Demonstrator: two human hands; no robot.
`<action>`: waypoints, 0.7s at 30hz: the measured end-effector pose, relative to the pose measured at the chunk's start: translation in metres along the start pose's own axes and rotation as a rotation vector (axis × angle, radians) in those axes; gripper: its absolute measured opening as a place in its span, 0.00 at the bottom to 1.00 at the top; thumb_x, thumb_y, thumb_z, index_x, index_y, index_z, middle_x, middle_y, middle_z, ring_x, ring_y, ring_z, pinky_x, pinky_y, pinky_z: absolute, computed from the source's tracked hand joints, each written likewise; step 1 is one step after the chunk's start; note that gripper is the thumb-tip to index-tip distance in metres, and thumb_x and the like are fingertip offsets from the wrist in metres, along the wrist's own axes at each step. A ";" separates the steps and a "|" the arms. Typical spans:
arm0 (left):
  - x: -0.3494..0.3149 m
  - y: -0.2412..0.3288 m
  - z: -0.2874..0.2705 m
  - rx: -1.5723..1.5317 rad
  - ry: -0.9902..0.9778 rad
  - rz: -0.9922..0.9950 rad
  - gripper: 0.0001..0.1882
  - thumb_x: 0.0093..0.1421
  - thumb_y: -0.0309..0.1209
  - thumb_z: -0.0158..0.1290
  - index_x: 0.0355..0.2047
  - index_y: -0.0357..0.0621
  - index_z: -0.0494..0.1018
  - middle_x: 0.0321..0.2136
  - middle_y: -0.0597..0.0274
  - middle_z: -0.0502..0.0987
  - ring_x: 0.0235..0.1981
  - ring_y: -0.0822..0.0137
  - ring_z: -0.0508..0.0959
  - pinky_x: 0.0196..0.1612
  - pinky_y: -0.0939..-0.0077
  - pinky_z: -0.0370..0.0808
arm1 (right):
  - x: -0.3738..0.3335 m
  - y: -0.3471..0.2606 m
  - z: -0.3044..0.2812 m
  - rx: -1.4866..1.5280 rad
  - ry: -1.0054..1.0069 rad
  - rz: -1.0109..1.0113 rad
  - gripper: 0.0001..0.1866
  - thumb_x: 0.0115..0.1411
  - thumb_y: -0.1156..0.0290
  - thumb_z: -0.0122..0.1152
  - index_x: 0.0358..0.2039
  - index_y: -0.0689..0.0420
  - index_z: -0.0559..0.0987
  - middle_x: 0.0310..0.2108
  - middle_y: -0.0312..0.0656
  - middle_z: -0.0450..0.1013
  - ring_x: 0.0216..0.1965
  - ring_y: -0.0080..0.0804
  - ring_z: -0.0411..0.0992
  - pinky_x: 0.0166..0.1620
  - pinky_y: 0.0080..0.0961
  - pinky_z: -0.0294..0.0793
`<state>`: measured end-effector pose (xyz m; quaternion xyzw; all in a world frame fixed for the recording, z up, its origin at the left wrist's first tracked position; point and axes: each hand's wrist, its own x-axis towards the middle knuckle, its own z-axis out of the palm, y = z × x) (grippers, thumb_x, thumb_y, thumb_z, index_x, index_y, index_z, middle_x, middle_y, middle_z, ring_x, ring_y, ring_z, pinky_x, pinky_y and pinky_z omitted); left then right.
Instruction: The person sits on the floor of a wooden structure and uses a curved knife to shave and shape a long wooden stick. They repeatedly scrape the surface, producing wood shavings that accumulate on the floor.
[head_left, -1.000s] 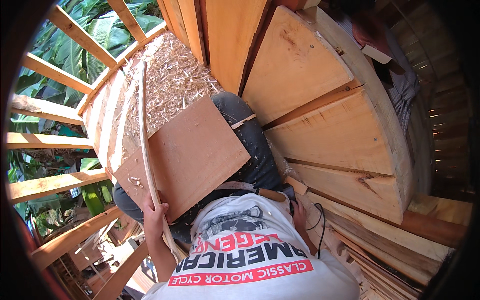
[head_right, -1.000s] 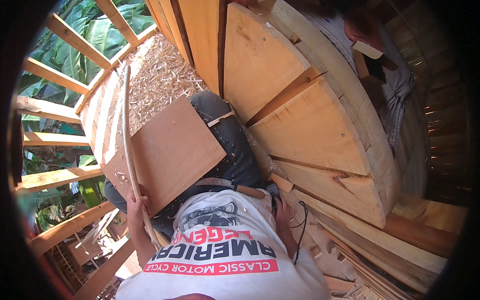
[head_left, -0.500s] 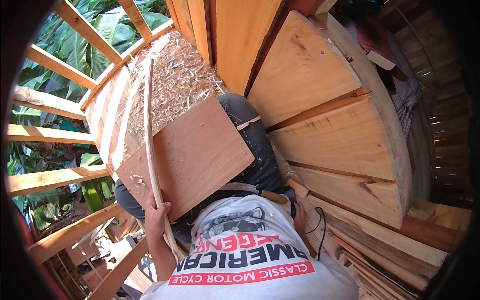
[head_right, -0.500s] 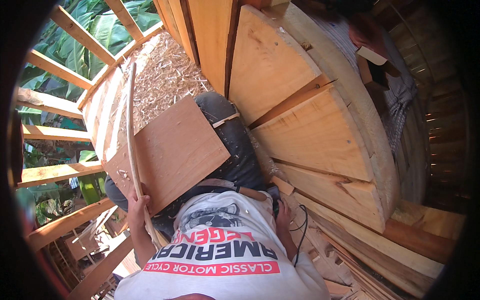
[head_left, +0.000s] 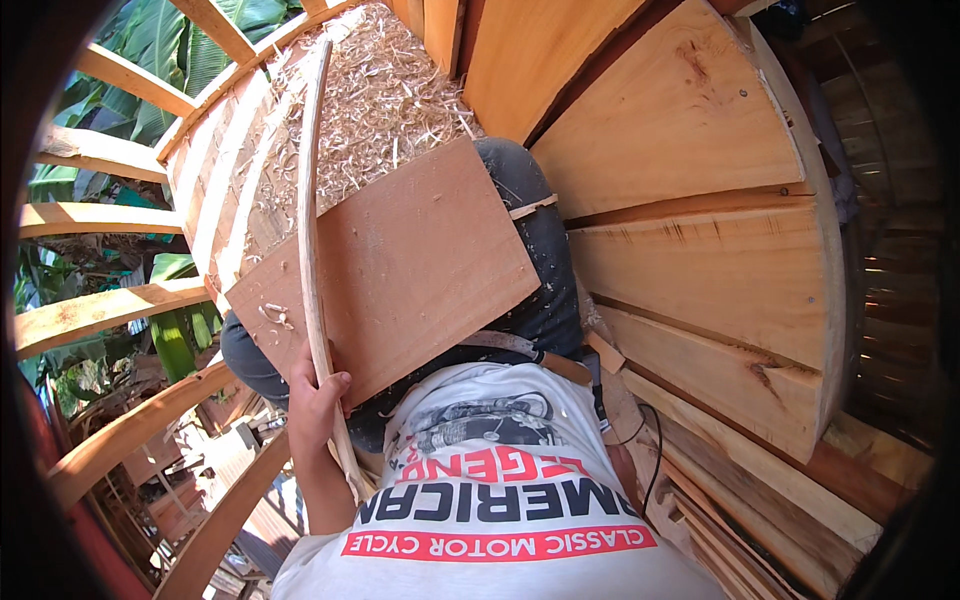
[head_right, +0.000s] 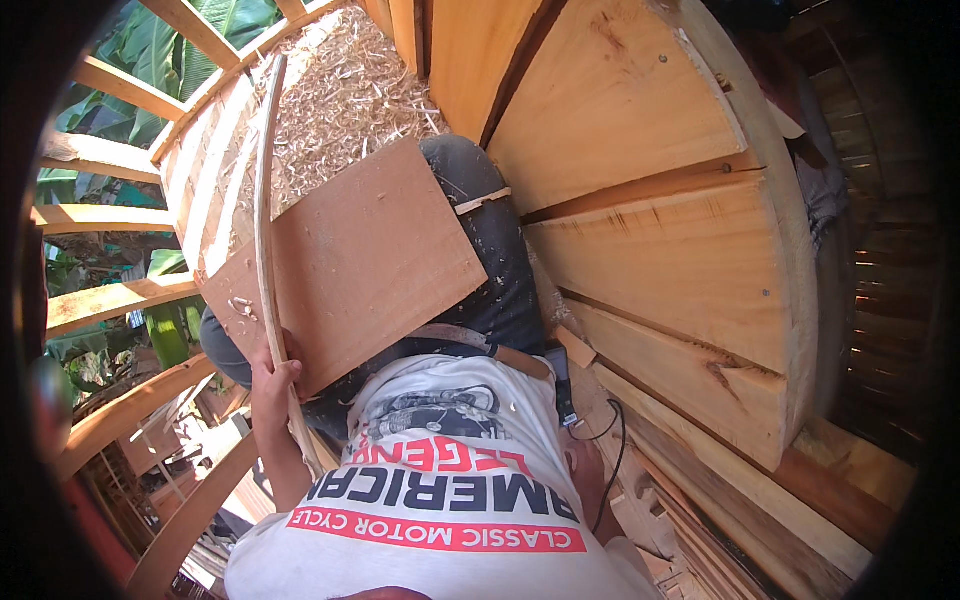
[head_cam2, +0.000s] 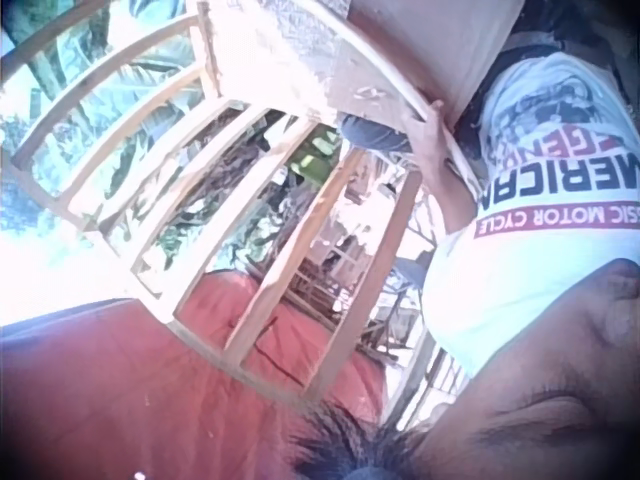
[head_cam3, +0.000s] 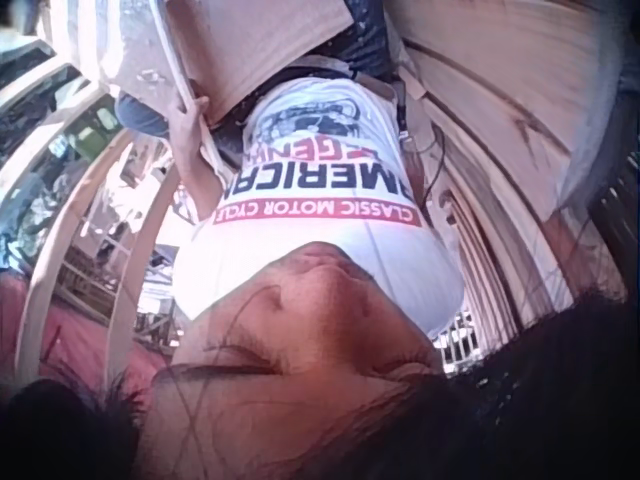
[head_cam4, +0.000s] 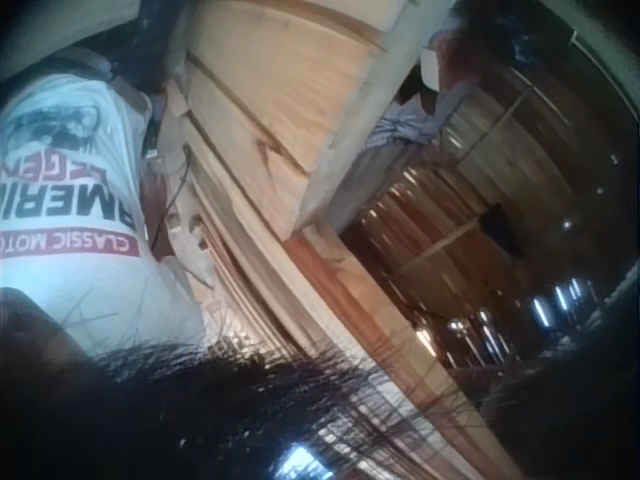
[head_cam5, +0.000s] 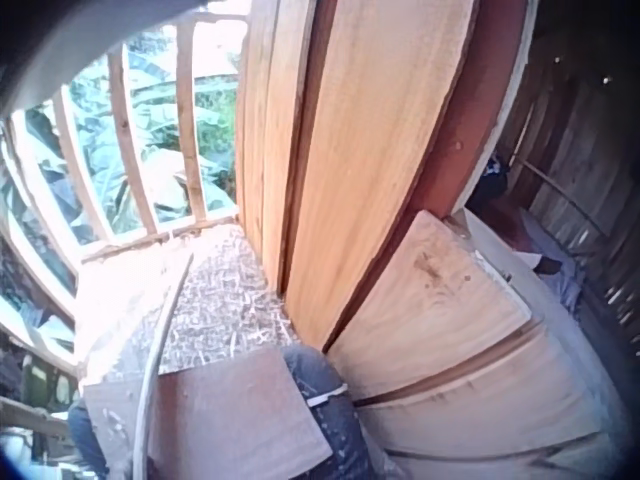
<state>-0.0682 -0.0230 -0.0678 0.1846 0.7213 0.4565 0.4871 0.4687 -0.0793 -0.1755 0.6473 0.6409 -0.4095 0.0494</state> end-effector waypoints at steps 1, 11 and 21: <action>-0.001 0.001 0.000 -0.002 0.008 -0.008 0.27 0.46 0.29 0.51 0.49 0.34 0.63 0.19 0.68 0.64 0.11 0.76 0.66 0.12 0.82 0.67 | -0.009 0.012 -0.007 0.016 -0.100 0.095 0.12 0.55 0.75 0.58 0.42 0.58 0.76 0.36 0.47 0.74 0.38 0.45 0.74 0.42 0.37 0.74; -0.002 -0.005 0.001 -0.059 0.022 -0.023 0.30 0.46 0.26 0.53 0.52 0.34 0.63 0.19 0.68 0.64 0.11 0.77 0.66 0.13 0.83 0.65 | 0.013 -0.165 -0.178 -0.493 -0.395 0.536 0.08 0.56 0.78 0.53 0.34 0.63 0.79 0.28 0.48 0.77 0.29 0.40 0.78 0.29 0.38 0.77; 0.004 -0.001 0.002 -0.074 0.044 0.008 0.34 0.44 0.25 0.55 0.55 0.30 0.63 0.32 0.61 0.71 0.29 0.74 0.70 0.32 0.78 0.70 | 0.153 -0.260 -0.069 -0.411 -0.195 -0.570 0.18 0.56 0.65 0.60 0.45 0.55 0.70 0.40 0.49 0.70 0.38 0.53 0.73 0.40 0.41 0.74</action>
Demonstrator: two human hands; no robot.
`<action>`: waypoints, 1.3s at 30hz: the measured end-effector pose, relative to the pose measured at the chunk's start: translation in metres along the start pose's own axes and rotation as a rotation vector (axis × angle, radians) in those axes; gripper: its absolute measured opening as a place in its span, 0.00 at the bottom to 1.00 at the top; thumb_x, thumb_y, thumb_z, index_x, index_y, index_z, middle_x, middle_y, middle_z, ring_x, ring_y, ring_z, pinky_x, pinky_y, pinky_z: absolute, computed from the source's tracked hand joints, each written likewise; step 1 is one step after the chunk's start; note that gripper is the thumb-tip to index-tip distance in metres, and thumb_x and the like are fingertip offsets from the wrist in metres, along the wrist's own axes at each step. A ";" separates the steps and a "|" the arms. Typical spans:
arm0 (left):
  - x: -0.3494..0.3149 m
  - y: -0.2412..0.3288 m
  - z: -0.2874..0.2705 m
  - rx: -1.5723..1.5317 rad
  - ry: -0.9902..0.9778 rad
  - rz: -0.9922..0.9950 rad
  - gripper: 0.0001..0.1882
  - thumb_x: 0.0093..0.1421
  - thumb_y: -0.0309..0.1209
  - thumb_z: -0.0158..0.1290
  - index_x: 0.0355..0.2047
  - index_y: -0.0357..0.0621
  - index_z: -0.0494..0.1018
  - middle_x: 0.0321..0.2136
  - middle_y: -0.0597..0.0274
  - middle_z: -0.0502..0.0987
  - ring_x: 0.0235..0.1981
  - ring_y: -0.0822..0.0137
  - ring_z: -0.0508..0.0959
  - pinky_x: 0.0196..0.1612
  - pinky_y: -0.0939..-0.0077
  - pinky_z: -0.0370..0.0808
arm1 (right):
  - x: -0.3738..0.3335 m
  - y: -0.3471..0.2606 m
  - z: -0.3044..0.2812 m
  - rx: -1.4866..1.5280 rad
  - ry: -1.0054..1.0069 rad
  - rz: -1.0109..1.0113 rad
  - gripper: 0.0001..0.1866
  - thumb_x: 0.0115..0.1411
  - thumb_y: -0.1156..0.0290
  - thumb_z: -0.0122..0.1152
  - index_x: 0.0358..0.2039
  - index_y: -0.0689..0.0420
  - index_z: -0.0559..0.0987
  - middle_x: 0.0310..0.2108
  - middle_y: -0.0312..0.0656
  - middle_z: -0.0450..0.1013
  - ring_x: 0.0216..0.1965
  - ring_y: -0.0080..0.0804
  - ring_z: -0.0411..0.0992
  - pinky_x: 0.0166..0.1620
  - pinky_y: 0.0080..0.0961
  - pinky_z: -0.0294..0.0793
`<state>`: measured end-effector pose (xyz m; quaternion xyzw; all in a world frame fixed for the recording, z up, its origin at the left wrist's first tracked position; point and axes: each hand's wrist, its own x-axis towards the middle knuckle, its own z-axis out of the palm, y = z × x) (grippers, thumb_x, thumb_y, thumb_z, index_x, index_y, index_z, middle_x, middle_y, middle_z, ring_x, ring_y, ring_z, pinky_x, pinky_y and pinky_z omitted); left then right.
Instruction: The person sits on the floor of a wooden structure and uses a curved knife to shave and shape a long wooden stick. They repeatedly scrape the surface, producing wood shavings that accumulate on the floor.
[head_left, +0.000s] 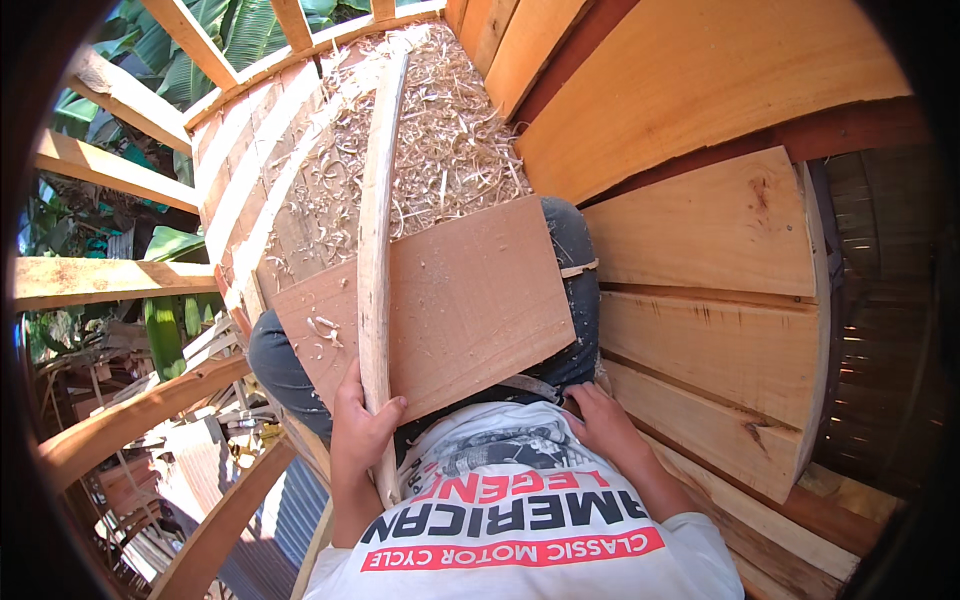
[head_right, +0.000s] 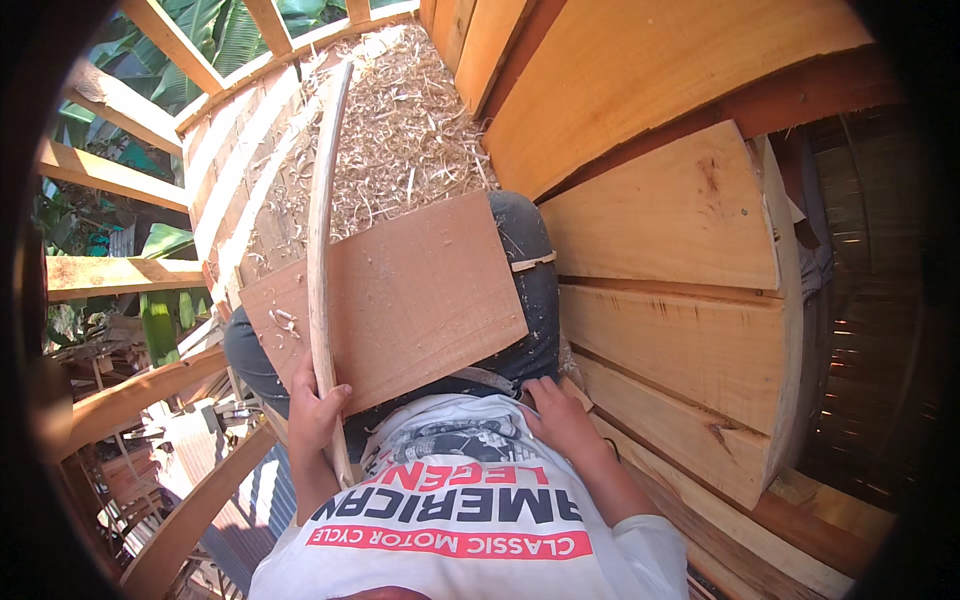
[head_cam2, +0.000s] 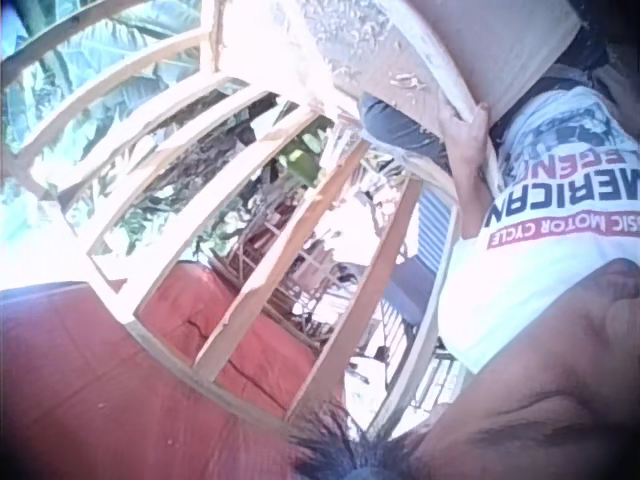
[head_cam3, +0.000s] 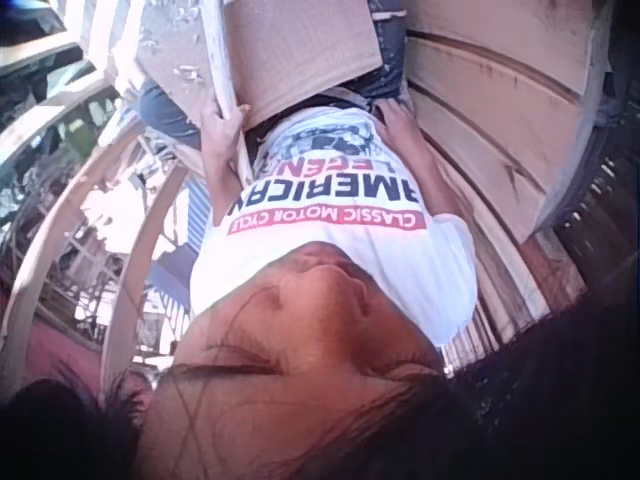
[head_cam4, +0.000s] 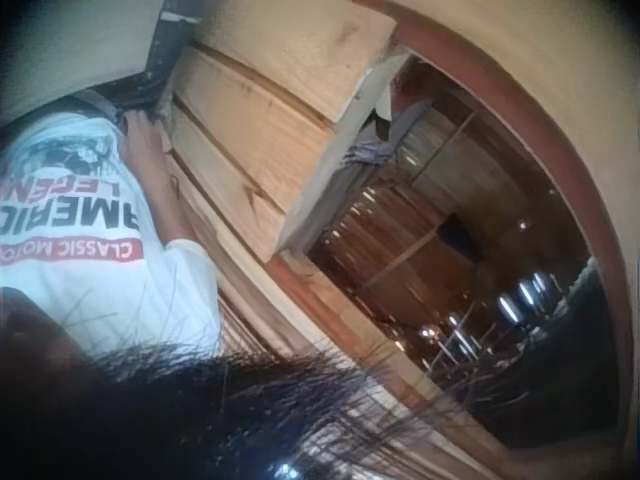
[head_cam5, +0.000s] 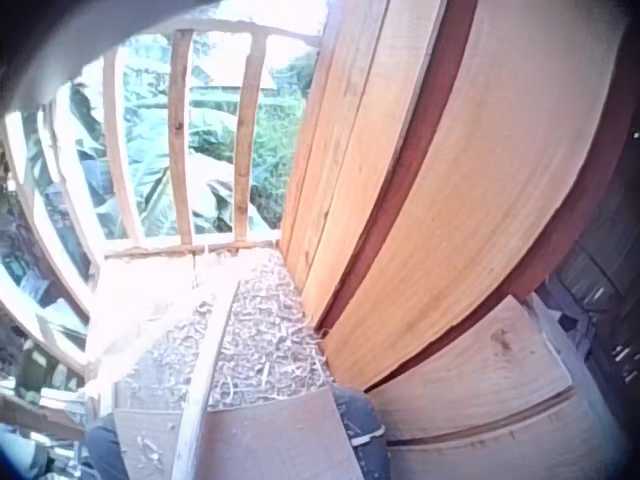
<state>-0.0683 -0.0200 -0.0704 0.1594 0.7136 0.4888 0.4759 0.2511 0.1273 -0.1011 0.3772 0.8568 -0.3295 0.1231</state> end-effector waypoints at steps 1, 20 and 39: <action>-0.001 0.001 0.000 -0.016 0.010 -0.009 0.34 0.44 0.25 0.55 0.54 0.30 0.63 0.32 0.61 0.71 0.30 0.73 0.71 0.34 0.78 0.70 | 0.005 0.004 0.003 0.027 -0.016 0.008 0.17 0.57 0.65 0.60 0.45 0.56 0.70 0.39 0.50 0.69 0.39 0.52 0.73 0.39 0.42 0.74; 0.004 0.003 -0.003 0.081 0.029 -0.009 0.34 0.45 0.29 0.59 0.54 0.32 0.64 0.43 0.50 0.75 0.43 0.64 0.74 0.49 0.72 0.70 | 0.156 -0.082 -0.053 0.398 0.389 -0.636 0.15 0.60 0.59 0.60 0.26 0.59 0.75 0.14 0.43 0.66 0.15 0.40 0.69 0.20 0.30 0.65; -0.007 0.009 0.007 0.262 -0.286 0.007 0.18 0.47 0.26 0.51 0.40 0.44 0.65 0.25 0.66 0.66 0.25 0.69 0.68 0.26 0.71 0.68 | 0.179 -0.065 -0.097 0.259 0.632 -0.496 0.21 0.64 0.51 0.53 0.25 0.57 0.73 0.16 0.46 0.70 0.19 0.48 0.73 0.22 0.39 0.71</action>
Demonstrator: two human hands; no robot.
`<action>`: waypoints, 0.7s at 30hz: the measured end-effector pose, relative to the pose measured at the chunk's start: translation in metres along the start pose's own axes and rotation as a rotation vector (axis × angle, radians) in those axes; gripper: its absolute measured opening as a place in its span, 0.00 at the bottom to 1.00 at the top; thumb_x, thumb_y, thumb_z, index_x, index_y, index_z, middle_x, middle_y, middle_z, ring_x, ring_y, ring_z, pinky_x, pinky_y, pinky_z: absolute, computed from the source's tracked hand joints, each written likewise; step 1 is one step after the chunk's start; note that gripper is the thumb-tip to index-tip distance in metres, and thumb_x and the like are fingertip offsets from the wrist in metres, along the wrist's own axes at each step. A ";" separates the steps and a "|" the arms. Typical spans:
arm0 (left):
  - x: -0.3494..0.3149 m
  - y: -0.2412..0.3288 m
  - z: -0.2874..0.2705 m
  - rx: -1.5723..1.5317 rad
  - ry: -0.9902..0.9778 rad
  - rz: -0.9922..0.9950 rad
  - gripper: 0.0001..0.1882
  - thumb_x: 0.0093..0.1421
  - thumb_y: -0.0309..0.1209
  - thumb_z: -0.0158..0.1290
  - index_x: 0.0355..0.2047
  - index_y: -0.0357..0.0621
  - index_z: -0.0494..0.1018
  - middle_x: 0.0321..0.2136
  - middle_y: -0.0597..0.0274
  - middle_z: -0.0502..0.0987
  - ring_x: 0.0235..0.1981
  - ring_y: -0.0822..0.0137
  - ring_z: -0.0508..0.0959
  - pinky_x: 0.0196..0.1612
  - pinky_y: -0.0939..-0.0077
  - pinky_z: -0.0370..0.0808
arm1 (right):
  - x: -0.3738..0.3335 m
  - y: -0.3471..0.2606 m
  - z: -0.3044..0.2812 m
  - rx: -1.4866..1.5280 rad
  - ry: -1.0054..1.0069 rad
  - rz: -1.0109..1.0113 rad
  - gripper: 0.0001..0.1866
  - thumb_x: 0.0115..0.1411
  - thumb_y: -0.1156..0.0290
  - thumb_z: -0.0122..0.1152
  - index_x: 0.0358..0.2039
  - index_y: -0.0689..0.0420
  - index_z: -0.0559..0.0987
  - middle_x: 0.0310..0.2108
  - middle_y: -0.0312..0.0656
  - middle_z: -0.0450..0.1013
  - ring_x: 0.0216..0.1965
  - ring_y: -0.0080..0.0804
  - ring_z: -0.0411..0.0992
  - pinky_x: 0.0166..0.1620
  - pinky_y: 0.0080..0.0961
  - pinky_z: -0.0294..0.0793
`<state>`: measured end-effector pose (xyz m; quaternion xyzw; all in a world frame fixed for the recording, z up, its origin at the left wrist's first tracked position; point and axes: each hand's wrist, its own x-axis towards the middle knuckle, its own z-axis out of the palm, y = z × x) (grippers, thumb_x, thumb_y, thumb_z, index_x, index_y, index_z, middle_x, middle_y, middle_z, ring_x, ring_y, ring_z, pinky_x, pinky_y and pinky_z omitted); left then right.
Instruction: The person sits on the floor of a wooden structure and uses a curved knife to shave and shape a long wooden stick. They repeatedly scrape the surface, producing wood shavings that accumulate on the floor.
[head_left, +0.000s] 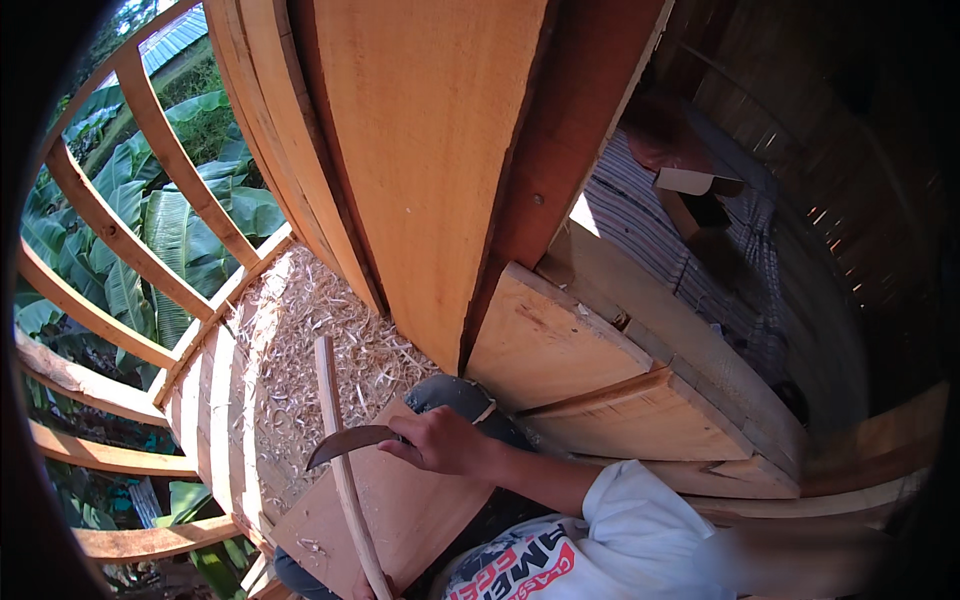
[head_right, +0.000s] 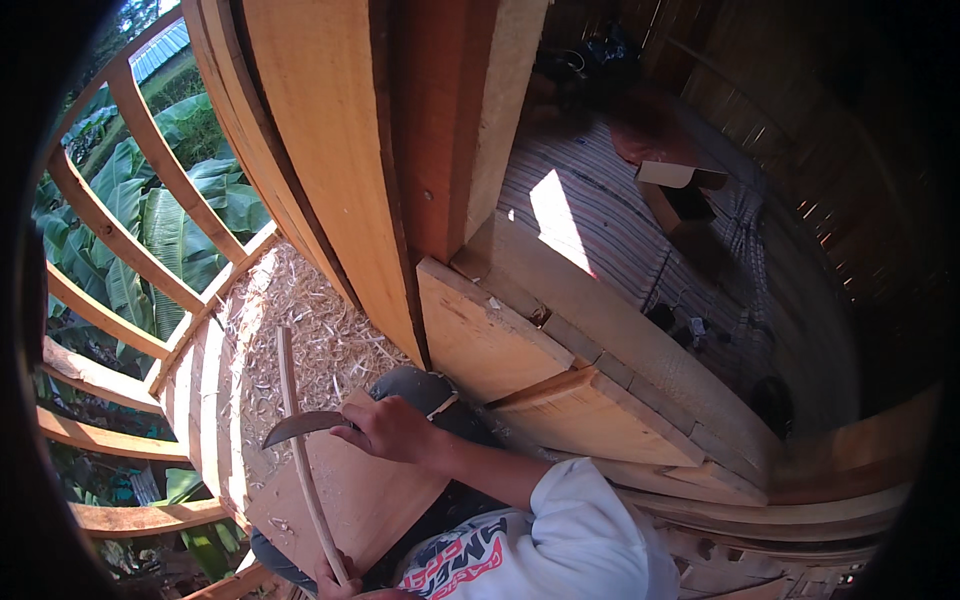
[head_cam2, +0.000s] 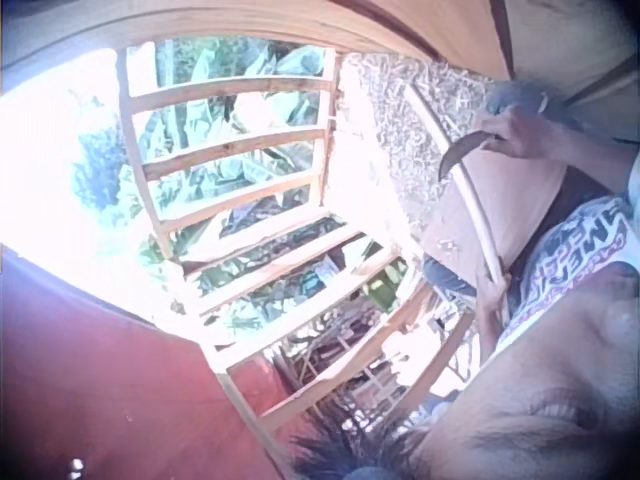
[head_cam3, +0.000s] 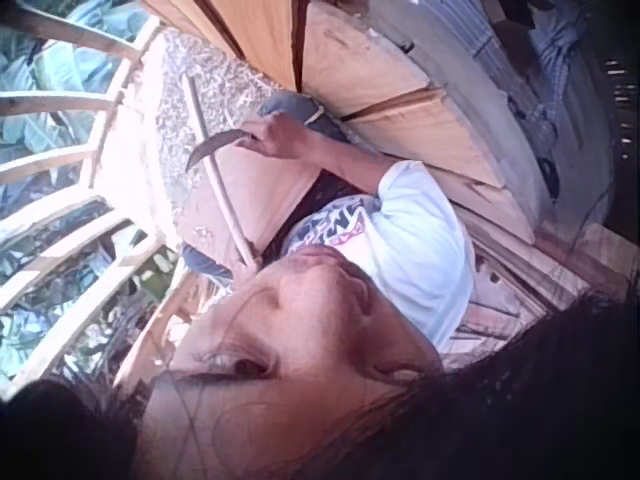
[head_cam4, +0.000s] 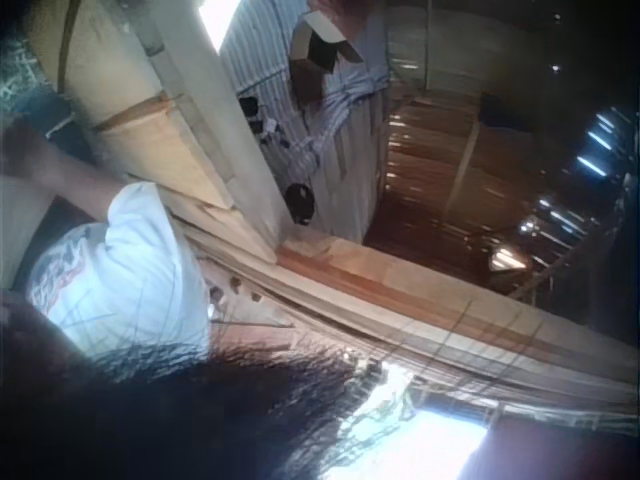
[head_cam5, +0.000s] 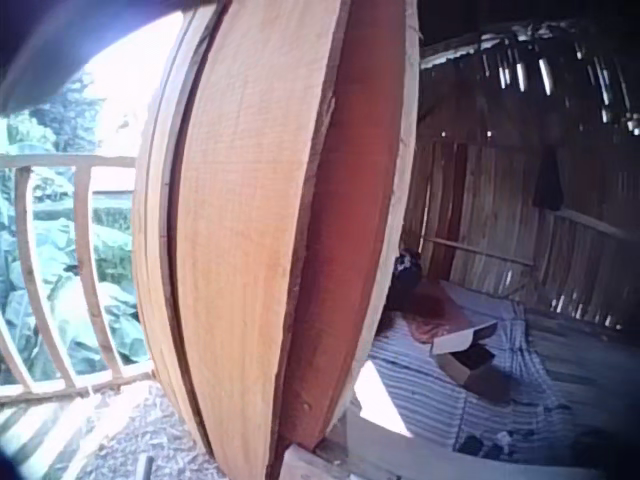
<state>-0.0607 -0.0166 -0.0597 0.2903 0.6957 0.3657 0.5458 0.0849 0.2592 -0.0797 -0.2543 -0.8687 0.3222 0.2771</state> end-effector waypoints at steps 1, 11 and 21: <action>-0.001 0.003 0.004 0.003 0.008 -0.012 0.18 0.46 0.25 0.51 0.40 0.43 0.65 0.25 0.66 0.66 0.25 0.70 0.68 0.26 0.71 0.68 | -0.003 0.001 -0.005 0.006 -0.051 -0.055 0.21 0.64 0.51 0.52 0.25 0.57 0.74 0.16 0.47 0.71 0.20 0.48 0.73 0.23 0.39 0.72; 0.001 0.032 0.001 -0.114 0.124 0.200 0.36 0.36 0.32 0.56 0.50 0.34 0.64 0.34 0.60 0.71 0.35 0.70 0.70 0.41 0.78 0.65 | 0.026 -0.020 -0.007 -0.075 -0.015 -0.333 0.28 0.51 0.40 0.60 0.15 0.53 0.69 0.12 0.38 0.66 0.14 0.35 0.70 0.19 0.28 0.68; -0.026 0.014 0.010 -0.155 0.163 0.198 0.32 0.41 0.31 0.57 0.49 0.35 0.65 0.30 0.57 0.73 0.31 0.68 0.71 0.37 0.76 0.69 | 0.083 -0.016 -0.021 0.100 0.097 -0.080 0.31 0.59 0.45 0.58 0.16 0.61 0.67 0.12 0.47 0.61 0.14 0.44 0.63 0.20 0.32 0.60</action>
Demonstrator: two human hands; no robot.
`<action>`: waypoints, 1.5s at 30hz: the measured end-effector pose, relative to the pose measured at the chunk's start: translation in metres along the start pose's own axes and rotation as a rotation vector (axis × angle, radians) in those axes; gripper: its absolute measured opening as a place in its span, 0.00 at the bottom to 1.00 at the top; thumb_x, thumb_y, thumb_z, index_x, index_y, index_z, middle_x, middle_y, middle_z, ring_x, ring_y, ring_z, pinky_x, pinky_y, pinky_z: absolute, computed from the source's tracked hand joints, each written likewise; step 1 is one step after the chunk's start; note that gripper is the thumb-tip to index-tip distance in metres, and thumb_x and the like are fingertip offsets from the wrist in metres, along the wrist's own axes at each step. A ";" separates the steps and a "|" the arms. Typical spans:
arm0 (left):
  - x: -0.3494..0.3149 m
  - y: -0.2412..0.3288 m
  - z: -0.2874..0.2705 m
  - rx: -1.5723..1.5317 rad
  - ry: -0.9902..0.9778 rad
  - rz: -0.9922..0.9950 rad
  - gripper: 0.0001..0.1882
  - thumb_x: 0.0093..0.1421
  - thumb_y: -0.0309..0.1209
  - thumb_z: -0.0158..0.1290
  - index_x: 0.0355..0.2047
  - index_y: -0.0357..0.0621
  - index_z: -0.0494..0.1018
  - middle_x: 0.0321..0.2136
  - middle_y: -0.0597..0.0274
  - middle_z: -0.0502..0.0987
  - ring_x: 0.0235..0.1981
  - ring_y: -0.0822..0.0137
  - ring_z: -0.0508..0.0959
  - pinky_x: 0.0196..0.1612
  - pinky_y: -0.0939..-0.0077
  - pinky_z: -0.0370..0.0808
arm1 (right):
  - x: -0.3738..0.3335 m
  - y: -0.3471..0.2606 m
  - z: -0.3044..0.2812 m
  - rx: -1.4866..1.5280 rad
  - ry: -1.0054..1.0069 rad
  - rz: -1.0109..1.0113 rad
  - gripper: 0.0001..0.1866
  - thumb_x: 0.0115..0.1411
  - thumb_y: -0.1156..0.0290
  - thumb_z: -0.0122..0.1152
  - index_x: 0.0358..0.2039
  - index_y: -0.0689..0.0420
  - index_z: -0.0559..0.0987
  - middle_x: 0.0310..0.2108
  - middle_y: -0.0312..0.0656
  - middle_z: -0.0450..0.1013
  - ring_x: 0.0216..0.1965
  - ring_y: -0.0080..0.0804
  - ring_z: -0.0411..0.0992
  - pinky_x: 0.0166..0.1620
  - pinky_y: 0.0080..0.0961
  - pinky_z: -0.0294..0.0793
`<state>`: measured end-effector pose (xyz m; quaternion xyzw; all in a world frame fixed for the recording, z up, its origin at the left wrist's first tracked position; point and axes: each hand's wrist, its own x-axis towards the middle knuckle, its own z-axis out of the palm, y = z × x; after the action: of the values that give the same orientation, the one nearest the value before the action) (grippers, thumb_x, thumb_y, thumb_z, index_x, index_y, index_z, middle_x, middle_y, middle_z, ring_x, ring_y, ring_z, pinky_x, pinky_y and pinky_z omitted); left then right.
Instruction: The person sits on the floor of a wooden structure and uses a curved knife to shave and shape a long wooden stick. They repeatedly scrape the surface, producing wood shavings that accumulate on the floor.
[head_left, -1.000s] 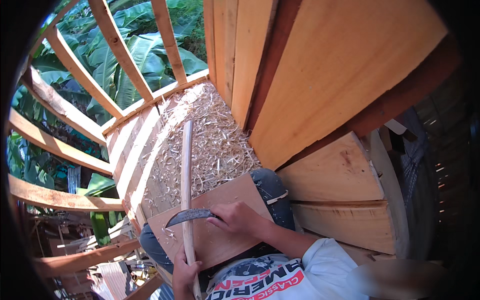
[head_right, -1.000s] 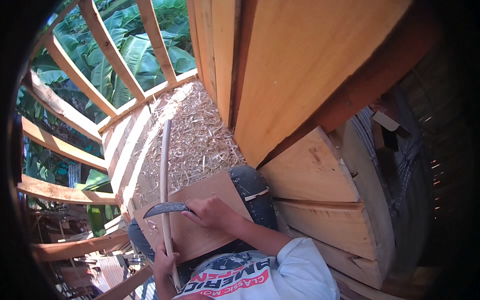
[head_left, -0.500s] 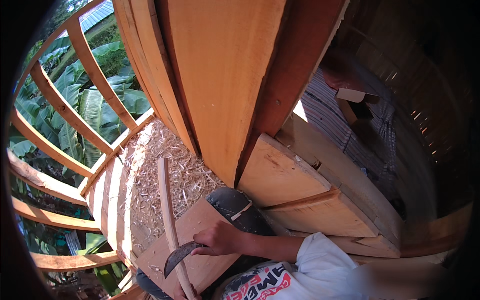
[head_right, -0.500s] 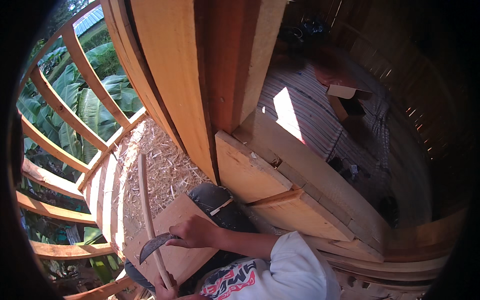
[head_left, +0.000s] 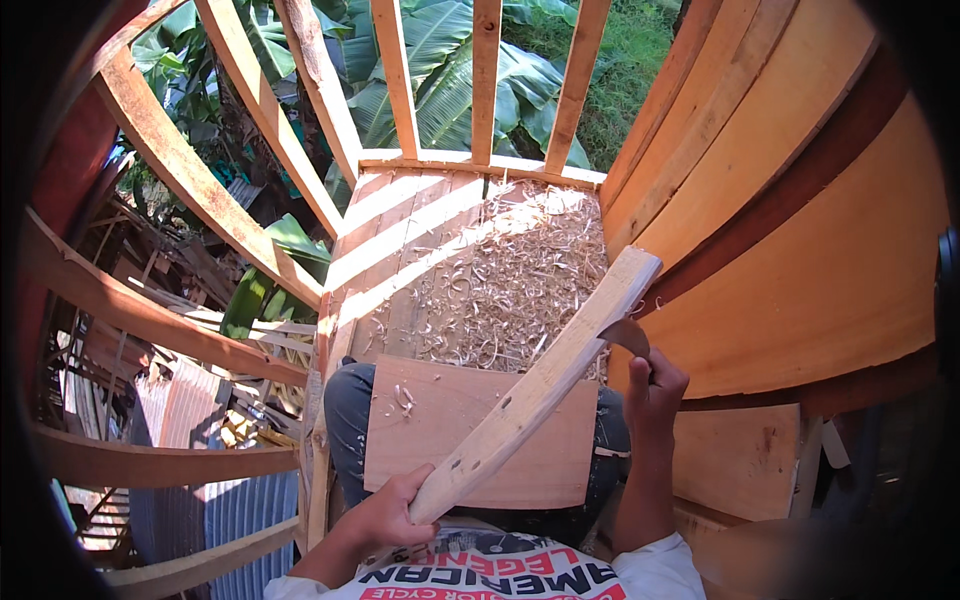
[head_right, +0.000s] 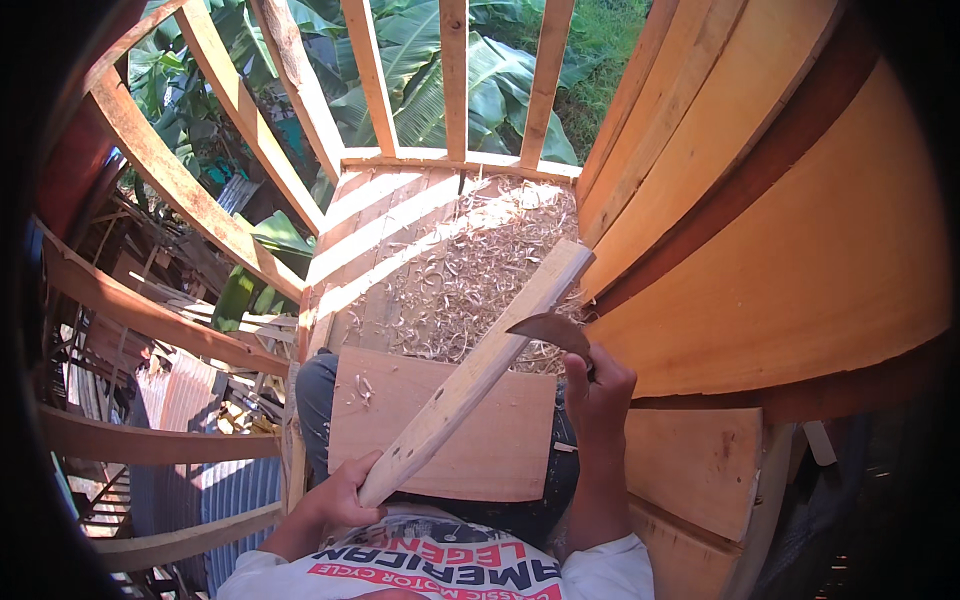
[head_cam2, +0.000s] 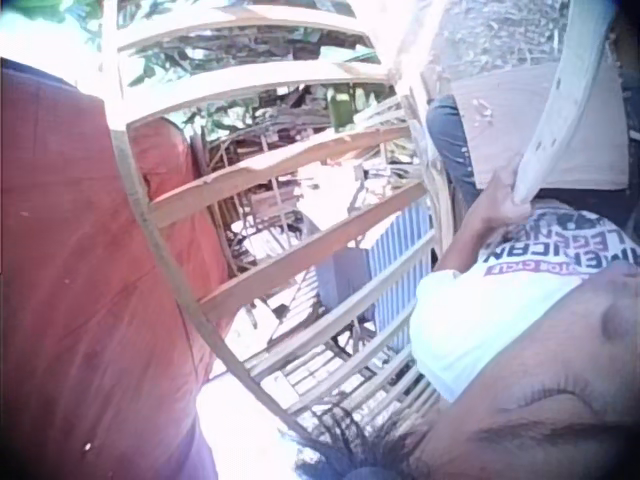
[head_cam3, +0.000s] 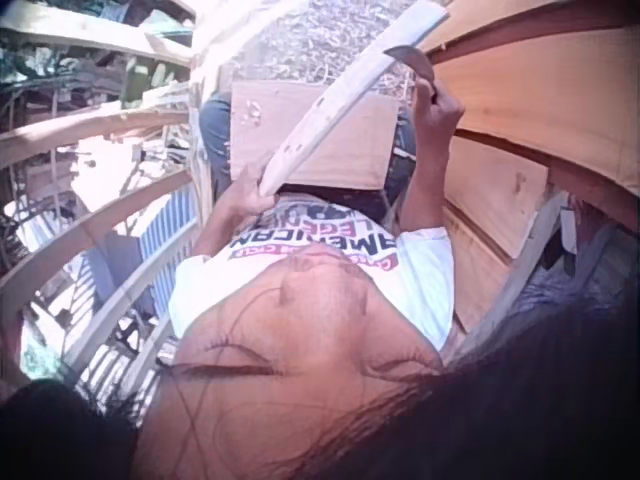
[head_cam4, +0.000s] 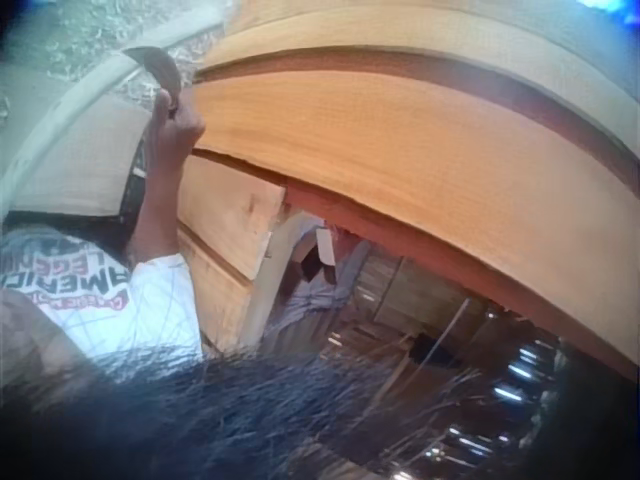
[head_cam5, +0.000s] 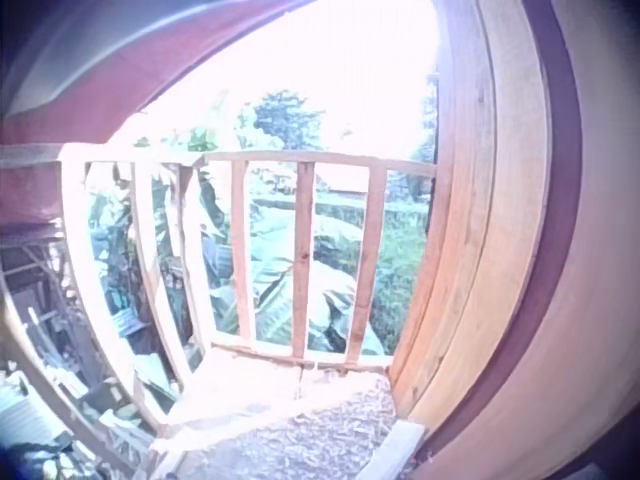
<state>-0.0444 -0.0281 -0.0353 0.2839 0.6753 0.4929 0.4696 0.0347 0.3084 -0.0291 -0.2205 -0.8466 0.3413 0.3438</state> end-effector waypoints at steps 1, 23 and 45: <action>-0.001 -0.002 0.003 -0.038 0.024 0.037 0.33 0.41 0.31 0.57 0.50 0.35 0.65 0.30 0.58 0.73 0.31 0.68 0.71 0.37 0.76 0.69 | -0.009 -0.003 0.005 0.004 -0.042 -0.048 0.30 0.58 0.45 0.59 0.16 0.60 0.67 0.12 0.46 0.61 0.14 0.43 0.63 0.20 0.32 0.60; 0.010 -0.020 0.005 -0.255 0.125 -0.026 0.26 0.33 0.26 0.57 0.37 0.42 0.63 0.19 0.72 0.64 0.17 0.79 0.65 0.19 0.84 0.61 | -0.044 -0.052 0.030 -0.069 -0.276 -0.326 0.29 0.51 0.41 0.63 0.15 0.55 0.68 0.12 0.39 0.64 0.14 0.40 0.68 0.20 0.31 0.68; -0.004 0.000 0.019 0.017 0.089 0.009 0.10 0.44 0.21 0.48 0.29 0.44 0.64 0.19 0.70 0.63 0.19 0.75 0.64 0.21 0.79 0.62 | -0.023 -0.018 -0.017 -0.208 0.076 -0.114 0.31 0.55 0.39 0.57 0.13 0.55 0.70 0.11 0.43 0.67 0.16 0.41 0.73 0.20 0.33 0.69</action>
<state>-0.0260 -0.0239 -0.0350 0.2689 0.6982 0.5015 0.4345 0.0600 0.2892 -0.0170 -0.2191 -0.8750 0.2230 0.3697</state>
